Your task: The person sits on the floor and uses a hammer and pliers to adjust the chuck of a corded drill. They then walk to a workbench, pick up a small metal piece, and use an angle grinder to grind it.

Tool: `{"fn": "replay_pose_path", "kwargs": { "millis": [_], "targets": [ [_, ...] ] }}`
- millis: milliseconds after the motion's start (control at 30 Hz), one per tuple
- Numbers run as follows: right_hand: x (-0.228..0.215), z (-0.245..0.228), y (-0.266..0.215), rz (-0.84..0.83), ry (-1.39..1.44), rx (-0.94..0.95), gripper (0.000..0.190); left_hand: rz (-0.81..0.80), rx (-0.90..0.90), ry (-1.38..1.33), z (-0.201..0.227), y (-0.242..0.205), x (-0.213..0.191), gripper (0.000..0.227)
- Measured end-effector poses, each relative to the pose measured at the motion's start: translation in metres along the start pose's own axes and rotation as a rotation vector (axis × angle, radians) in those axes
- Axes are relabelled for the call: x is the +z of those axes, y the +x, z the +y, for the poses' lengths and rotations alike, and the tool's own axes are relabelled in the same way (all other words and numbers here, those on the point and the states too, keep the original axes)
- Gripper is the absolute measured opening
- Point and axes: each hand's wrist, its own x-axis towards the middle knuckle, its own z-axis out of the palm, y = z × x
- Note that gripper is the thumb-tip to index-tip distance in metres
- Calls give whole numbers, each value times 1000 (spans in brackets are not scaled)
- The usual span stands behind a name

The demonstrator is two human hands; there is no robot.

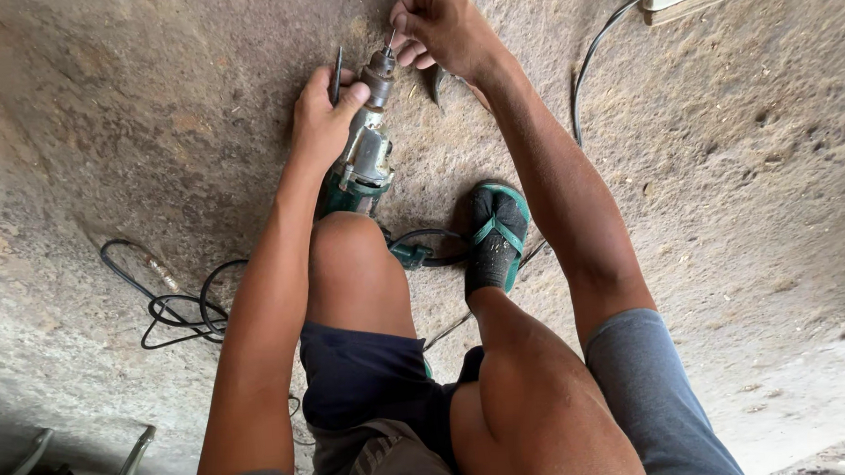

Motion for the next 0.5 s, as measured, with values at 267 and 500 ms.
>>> {"fn": "replay_pose_path", "kwargs": {
  "millis": [267, 500],
  "targets": [
    [4, 9, -6, 14, 49, -43, 17, -54, -40, -66, 0, -4, 1, 62],
    [9, 21, -1, 35, -31, -43, 18, -22, -28, 24, -1, -5, 1, 62]
  ]
}}
